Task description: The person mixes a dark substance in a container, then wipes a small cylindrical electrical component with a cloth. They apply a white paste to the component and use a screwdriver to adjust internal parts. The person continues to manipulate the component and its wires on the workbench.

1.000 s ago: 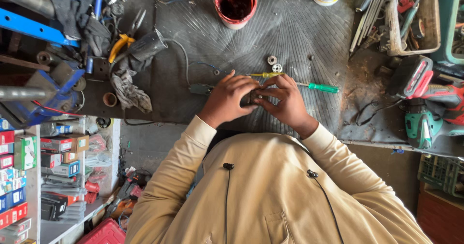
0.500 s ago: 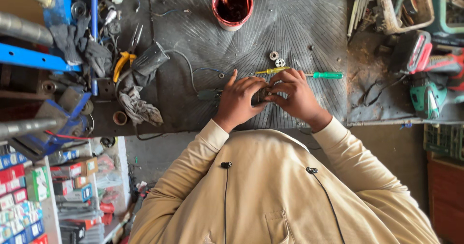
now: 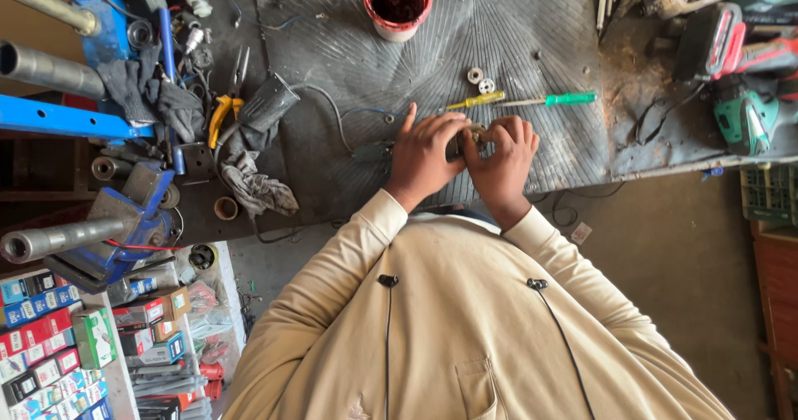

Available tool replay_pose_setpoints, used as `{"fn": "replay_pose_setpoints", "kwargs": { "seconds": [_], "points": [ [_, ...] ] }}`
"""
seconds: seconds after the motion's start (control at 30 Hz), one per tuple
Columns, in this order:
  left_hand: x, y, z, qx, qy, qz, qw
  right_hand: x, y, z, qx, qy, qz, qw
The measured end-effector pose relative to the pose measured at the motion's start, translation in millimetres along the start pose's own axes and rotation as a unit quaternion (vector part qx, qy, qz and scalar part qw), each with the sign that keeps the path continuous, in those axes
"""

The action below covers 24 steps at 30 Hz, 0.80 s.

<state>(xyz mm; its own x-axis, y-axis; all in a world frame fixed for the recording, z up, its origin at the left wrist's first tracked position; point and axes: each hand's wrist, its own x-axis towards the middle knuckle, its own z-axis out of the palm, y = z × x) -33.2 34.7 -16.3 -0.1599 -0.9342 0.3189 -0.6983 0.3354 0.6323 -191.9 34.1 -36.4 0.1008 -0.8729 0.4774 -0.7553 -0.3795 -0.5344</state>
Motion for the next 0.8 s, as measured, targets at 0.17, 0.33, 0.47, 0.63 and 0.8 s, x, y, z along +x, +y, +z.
{"fn": "replay_pose_setpoints", "kwargs": {
  "seconds": [0.17, 0.33, 0.47, 0.63, 0.8],
  "points": [
    [2, 2, -4, 0.003, -0.006, 0.011, 1.0, 17, 19, -23, 0.1, -0.09, -0.067, 0.989],
    [4, 4, -7, -0.002, -0.014, 0.009, 1.0, 71, 44, -45, 0.132, -0.314, -0.206, 0.917],
    [6, 5, -7, 0.001, -0.015, 0.001, 1.0, 107, 44, -38, 0.101, -0.373, -0.306, 0.87],
    [5, 2, -4, 0.017, -0.017, 0.005, 1.0, 116, 38, -34, 0.062, -0.405, -0.33, 0.85],
    [2, -3, 2, 0.024, -0.024, -0.004, 0.999, 99, 43, -29, 0.059, -0.364, -0.279, 0.887]
  ]
}}
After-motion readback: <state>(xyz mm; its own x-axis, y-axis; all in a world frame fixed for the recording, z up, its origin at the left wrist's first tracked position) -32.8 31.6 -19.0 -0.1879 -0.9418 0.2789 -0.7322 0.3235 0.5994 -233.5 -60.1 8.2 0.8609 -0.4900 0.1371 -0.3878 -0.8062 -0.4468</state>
